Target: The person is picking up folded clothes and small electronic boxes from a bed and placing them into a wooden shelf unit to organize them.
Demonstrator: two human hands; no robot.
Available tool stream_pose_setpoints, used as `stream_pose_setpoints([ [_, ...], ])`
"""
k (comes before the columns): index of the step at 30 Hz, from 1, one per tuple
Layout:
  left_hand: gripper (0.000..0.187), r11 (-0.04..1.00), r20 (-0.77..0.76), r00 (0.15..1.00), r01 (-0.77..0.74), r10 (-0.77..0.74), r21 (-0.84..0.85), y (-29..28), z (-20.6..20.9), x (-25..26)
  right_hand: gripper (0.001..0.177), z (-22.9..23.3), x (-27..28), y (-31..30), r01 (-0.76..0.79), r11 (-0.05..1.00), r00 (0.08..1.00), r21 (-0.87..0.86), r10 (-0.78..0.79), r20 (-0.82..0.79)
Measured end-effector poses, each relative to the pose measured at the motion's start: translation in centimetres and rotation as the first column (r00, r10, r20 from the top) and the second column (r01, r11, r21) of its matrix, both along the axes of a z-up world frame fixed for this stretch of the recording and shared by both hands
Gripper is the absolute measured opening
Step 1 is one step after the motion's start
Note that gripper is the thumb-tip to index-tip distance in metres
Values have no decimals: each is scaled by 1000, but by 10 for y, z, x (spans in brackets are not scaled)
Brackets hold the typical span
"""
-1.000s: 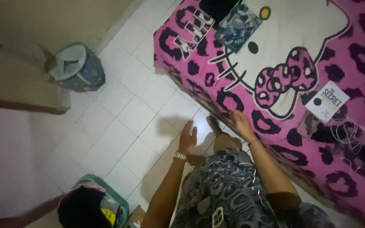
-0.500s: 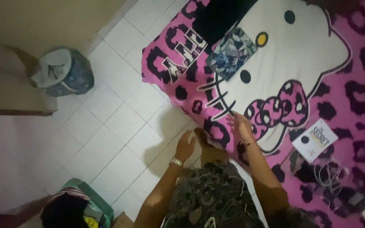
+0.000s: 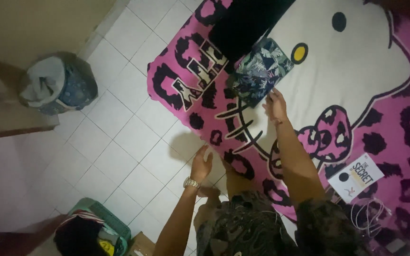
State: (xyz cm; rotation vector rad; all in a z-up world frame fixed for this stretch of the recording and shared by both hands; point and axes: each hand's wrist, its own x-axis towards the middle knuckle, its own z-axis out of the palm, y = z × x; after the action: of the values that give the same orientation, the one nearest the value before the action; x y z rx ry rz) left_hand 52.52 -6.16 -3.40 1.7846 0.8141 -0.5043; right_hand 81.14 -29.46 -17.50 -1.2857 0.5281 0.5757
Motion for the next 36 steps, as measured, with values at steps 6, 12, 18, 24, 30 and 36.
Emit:
stream_pose_setpoints([
  [6, 52, 995, 13, 995, -102, 102, -17, 16, -6, -4, 47, -123, 48, -18, 186, 977, 970, 103, -165, -179],
  [12, 52, 993, 35, 993, -114, 112, 38, 15, -35, -22, 64, 20, 54, 32, 186, 982, 962, 38, -174, -211],
  [18, 54, 989, -25, 989, -147, 146, -29, 8, -46, -27, 78, 163, 31, 94, -478, 719, 837, -505, 546, -15],
  [24, 56, 964, -36, 967, -254, 252, -80, 3, -7, -31, 67, 125, 14, 97, 61, 991, 996, -120, -68, -50],
  [30, 61, 925, -16, 928, -371, 371, -76, -1, 4, -88, 46, 59, -36, 85, 61, 997, 998, -50, -62, -17],
  [36, 62, 810, 34, 823, -550, 567, -201, -20, -34, -181, 26, 130, -173, 147, -89, 969, 995, 232, 98, -30],
])
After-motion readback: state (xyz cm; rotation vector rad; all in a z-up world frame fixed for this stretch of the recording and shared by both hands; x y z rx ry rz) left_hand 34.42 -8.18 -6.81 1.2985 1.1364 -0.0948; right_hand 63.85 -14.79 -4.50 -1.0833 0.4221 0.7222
